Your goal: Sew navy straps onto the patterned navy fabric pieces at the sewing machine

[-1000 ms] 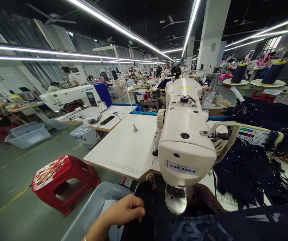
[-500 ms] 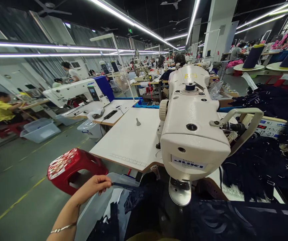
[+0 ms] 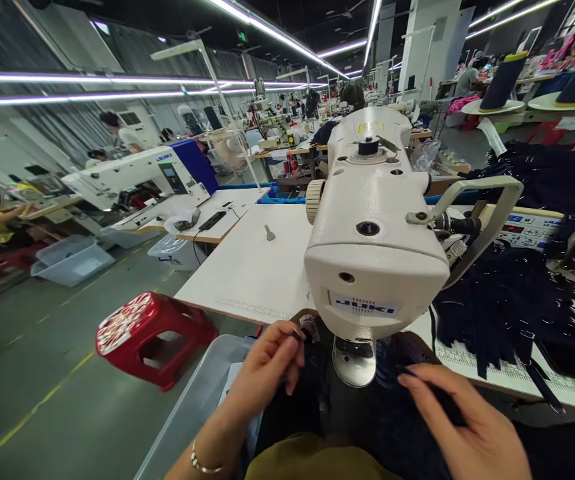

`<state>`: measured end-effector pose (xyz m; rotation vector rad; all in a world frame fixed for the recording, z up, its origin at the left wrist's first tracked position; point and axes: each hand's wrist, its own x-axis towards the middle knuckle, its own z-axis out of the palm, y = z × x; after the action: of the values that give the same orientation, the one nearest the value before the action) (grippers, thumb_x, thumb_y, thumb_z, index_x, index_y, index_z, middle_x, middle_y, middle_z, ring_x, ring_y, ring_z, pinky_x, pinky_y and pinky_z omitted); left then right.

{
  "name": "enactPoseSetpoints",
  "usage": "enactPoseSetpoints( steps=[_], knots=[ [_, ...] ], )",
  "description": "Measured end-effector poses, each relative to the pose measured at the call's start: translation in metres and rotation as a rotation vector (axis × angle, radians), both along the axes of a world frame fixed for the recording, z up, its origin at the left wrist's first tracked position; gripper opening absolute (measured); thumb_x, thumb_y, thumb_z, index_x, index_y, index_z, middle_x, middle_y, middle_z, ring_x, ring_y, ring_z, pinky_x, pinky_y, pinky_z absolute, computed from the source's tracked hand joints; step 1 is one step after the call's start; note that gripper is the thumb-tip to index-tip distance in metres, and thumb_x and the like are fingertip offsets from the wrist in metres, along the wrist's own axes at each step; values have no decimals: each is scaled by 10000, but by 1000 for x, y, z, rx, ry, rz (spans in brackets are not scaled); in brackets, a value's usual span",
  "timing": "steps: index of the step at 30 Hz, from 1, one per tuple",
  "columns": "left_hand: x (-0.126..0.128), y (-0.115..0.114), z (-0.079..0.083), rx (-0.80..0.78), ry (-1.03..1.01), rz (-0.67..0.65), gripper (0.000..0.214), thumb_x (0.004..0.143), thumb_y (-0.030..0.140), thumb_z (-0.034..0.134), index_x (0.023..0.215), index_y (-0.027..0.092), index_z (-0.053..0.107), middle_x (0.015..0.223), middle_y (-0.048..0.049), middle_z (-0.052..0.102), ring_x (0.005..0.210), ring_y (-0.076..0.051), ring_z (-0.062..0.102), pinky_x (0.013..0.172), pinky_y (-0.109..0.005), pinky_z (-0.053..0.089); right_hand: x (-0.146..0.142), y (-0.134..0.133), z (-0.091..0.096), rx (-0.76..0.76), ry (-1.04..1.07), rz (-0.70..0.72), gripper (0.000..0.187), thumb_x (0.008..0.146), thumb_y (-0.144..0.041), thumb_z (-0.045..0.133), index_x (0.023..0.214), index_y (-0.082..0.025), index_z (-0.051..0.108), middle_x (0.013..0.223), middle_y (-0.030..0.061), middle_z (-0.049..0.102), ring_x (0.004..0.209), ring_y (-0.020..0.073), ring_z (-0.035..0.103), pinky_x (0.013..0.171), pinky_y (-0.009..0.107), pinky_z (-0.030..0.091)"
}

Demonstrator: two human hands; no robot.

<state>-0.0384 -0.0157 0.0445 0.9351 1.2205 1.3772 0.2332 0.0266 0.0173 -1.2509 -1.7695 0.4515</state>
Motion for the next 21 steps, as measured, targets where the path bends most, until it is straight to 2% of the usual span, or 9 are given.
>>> enactPoseSetpoints(
  steps=[1, 3, 5, 9, 12, 15, 18, 21],
  knots=[
    [16, -1, -2, -51, 9, -146, 406, 824, 545, 649, 902, 171, 508, 610, 45, 568, 362, -49, 448, 360, -159, 325, -9, -3, 2, 14, -24, 56, 90, 863, -421, 631, 921, -368, 674, 822, -24, 759, 684, 208, 730, 582, 266, 609],
    [39, -1, -6, -99, 1, -246, 406, 833, 549, 632, 893, 182, 471, 624, 54, 550, 371, -31, 409, 373, -153, 294, -25, -9, 6, 65, -58, 187, 115, 895, -391, 584, 951, -341, 672, 869, -41, 757, 694, 178, 730, 641, 238, 610],
    [51, -1, -10, -86, 10, -244, 382, 852, 531, 614, 891, 175, 478, 668, 46, 540, 437, -28, 389, 423, -158, 300, -36, -12, 7, 147, -78, 256, 155, 923, -316, 550, 1039, -307, 653, 902, -33, 749, 734, 159, 729, 714, 230, 599],
    [57, 0, -13, 4, 192, -166, 254, 894, 401, 578, 833, 158, 537, 679, 29, 528, 595, -73, 455, 550, -181, 364, -44, -12, 1, 334, -190, 241, 191, 920, -205, 570, 1096, -242, 634, 908, 0, 742, 778, 145, 721, 756, 232, 570],
    [57, -1, -16, 96, 456, -89, 117, 895, 256, 550, 822, 167, 573, 717, 11, 580, 643, -96, 520, 596, -190, 407, -47, -12, -2, 416, -251, 228, 169, 923, -172, 563, 1064, -209, 648, 894, 19, 743, 758, 149, 716, 742, 254, 557],
    [56, -3, -19, 324, 866, -21, 105, 923, 185, 509, 890, 178, 608, 787, -14, 625, 678, -113, 574, 605, -197, 433, -51, -13, -3, 463, -282, 215, 147, 924, -161, 560, 1030, -191, 657, 869, 29, 744, 732, 160, 709, 731, 279, 548],
    [51, -5, -16, 595, 1287, -29, 193, 996, 201, 404, 984, 161, 593, 803, -32, 645, 646, -128, 575, 565, -227, 436, -53, -14, -6, 443, -287, 206, 142, 923, -168, 563, 1027, -186, 657, 864, 32, 747, 732, 165, 708, 726, 285, 551],
    [45, -7, -7, 772, 1547, -72, 222, 1007, 161, 347, 1053, 122, 561, 830, -41, 653, 637, -137, 575, 524, -257, 425, -57, -13, -7, 360, -242, 188, 139, 940, -199, 532, 1003, -199, 656, 842, 19, 749, 718, 156, 714, 705, 268, 567]
  ],
)
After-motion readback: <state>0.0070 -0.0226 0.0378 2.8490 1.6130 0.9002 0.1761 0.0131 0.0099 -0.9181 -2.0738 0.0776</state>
